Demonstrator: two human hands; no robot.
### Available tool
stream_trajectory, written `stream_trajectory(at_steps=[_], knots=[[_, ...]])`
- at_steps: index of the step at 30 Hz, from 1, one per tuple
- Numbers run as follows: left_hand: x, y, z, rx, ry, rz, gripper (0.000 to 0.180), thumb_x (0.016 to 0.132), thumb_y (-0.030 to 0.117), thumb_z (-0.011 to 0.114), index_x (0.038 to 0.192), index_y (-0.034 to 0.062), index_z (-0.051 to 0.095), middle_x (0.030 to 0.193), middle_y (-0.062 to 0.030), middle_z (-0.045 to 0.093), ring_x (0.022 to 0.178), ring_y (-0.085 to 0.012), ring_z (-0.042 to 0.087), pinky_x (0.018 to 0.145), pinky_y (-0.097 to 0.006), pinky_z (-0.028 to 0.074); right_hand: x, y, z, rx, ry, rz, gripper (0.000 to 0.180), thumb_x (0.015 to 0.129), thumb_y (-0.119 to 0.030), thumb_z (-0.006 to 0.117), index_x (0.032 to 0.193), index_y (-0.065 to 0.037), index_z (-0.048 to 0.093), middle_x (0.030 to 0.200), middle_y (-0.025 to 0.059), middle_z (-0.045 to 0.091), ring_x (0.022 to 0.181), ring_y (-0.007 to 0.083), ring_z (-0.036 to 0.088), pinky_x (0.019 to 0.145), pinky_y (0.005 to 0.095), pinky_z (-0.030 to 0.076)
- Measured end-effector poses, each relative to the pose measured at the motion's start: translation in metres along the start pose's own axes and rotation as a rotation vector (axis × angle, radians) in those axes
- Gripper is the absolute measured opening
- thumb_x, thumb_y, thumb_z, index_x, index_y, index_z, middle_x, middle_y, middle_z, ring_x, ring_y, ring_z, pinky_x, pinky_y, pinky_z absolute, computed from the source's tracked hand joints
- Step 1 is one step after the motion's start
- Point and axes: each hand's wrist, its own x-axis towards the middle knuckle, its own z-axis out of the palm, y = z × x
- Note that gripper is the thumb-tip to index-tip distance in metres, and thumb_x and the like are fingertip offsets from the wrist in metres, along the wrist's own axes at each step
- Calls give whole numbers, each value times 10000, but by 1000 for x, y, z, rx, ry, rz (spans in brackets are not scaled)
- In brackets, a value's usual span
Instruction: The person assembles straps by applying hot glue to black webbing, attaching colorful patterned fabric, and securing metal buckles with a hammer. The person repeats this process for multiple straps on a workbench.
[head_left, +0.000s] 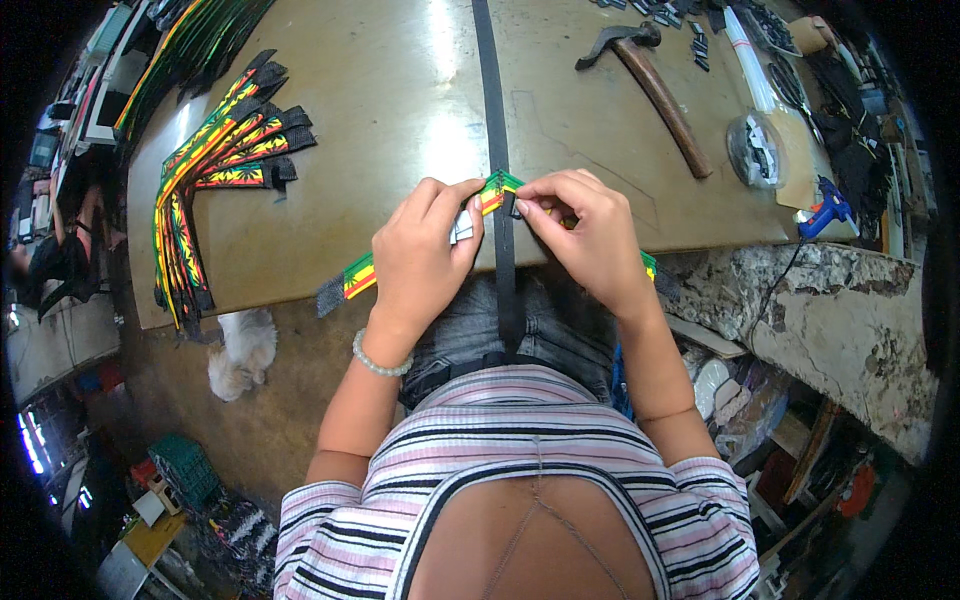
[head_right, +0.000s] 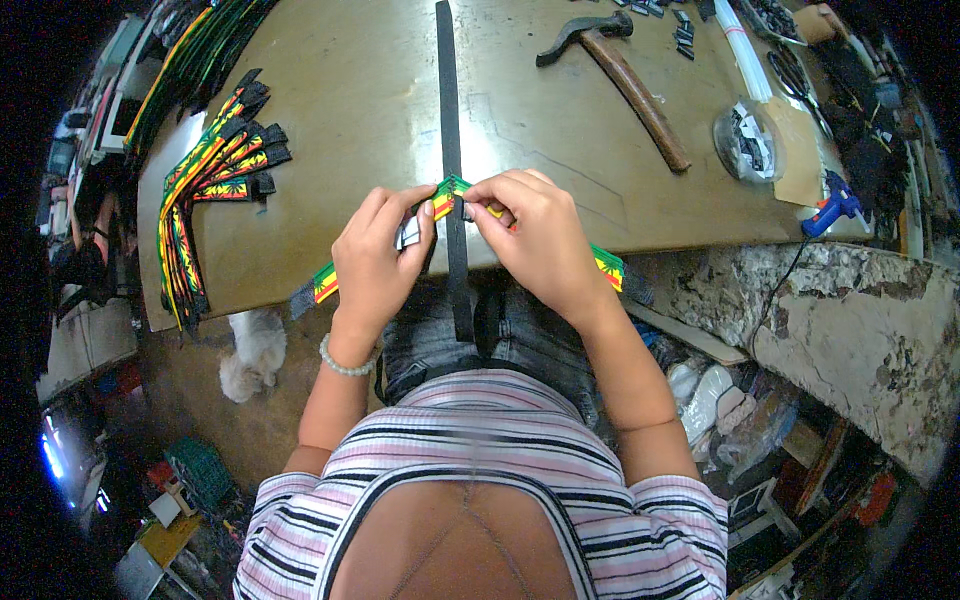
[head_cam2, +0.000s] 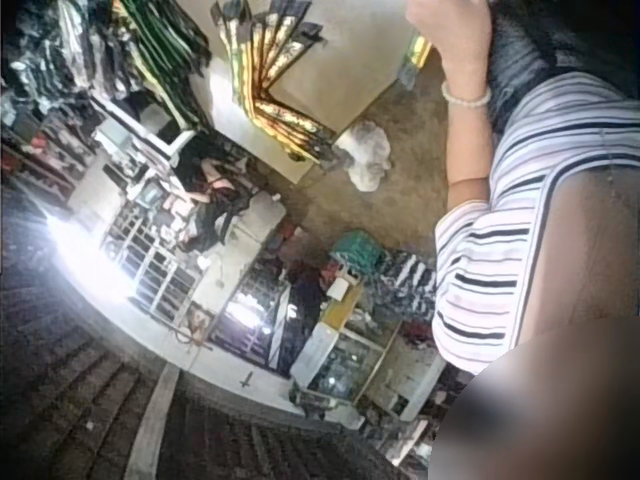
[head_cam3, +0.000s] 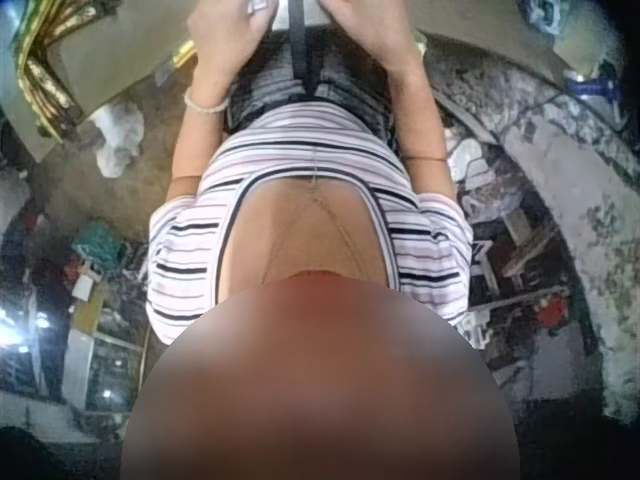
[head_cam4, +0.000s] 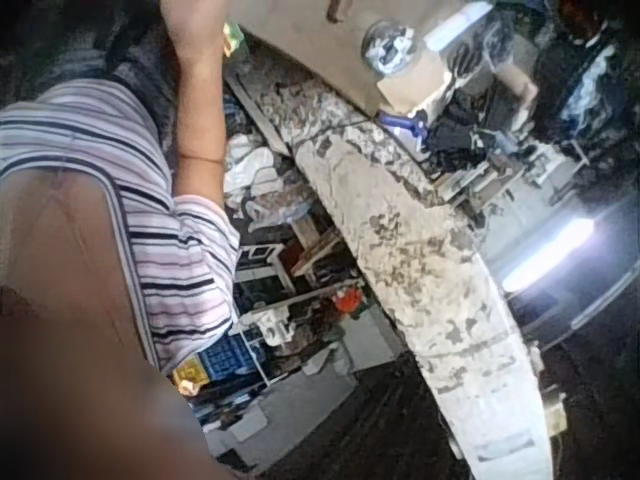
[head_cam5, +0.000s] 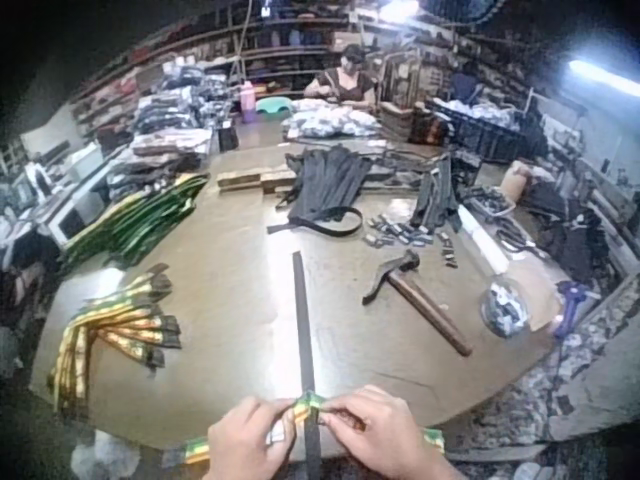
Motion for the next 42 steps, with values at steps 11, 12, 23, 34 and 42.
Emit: stream_trajectory(at_steps=[11, 12, 23, 34, 42], knots=[[1, -1, 0, -10, -3, 10, 177, 877, 112, 708, 1054, 115, 724, 808, -93, 598, 694, -260, 624, 618, -366, 495, 6, 1, 9, -65, 68, -1, 100, 857, -26, 697, 954, 1, 689, 875, 139, 664, 780, 293, 669, 684, 369, 531], [1, -1, 1, -12, 2, 10, 180, 874, 101, 710, 1053, 113, 725, 807, -94, 596, 692, -257, 623, 620, -364, 497, 6, 0, 9, -65, 62, 5, 99, 857, -25, 696, 952, -1, 687, 886, 141, 664, 783, 299, 670, 688, 371, 534], [-23, 2, -54, 2, -216, 184, 389, 730, 126, 822, 1109, 151, 734, 886, -43, 620, 753, -228, 604, 642, -349, 502, 9, 5, 4, 82, 41, 110, 198, 868, -55, 738, 1062, -15, 726, 864, 39, 628, 719, 68, 577, 592, 206, 480], [4, -3, -16, -75, -173, 151, 359, 674, 101, 837, 1004, 93, 696, 896, -74, 676, 817, -245, 665, 703, -347, 527, 8, 6, 6, 30, 29, 127, 195, 844, -97, 765, 1017, -13, 733, 862, 54, 616, 701, 114, 556, 630, 247, 463], [13, -7, -6, -274, -141, 31, 182, 763, 96, 805, 914, 55, 710, 823, -96, 676, 744, -265, 669, 662, -351, 521, 9, 6, 5, 7, 19, 143, 191, 833, -137, 762, 974, -16, 722, 875, 114, 644, 731, 224, 628, 681, 330, 516]])
